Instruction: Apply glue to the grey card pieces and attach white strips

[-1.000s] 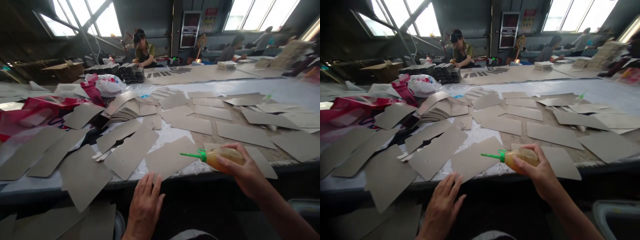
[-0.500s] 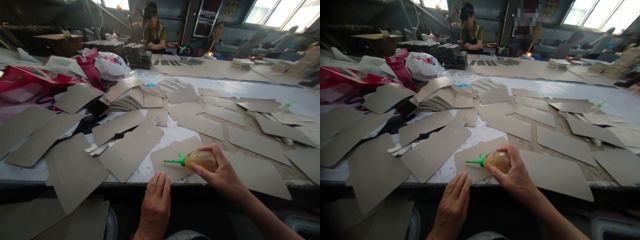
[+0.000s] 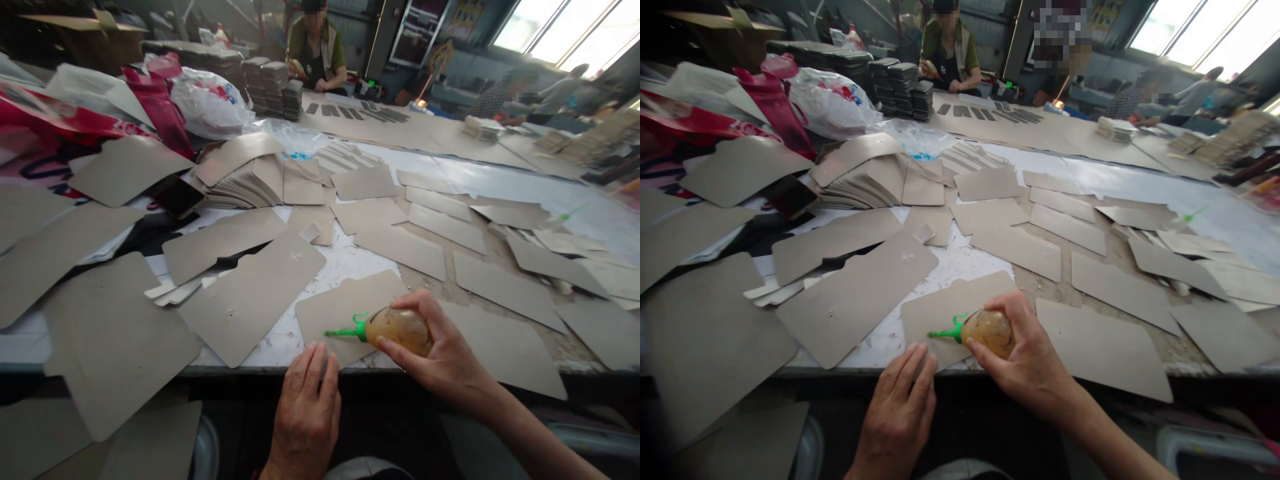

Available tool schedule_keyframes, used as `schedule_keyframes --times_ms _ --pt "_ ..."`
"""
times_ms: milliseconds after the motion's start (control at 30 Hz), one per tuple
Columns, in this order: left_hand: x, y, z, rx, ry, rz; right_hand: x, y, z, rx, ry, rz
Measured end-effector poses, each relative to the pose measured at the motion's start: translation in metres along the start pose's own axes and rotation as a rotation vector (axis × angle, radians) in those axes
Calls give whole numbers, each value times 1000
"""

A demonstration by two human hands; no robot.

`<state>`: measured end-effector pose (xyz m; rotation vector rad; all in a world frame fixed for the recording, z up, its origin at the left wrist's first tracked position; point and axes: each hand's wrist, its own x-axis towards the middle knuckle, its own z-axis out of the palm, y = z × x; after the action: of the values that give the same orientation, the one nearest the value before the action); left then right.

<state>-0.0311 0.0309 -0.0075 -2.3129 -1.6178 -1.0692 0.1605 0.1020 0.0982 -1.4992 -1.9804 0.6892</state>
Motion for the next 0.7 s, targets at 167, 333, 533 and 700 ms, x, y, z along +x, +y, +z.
schedule_keyframes --times_ms 167,333,533,700 --pt "0 0 0 -18 9 -1 1 1 -7 -63 34 -60" --pt "1 -1 1 -29 12 2 7 -2 -1 -94 88 -135" --pt "-1 -2 1 -22 6 18 10 -9 9 -67 79 -172" --pt "-1 -4 3 21 -2 45 4 -15 2 152 -10 -2"
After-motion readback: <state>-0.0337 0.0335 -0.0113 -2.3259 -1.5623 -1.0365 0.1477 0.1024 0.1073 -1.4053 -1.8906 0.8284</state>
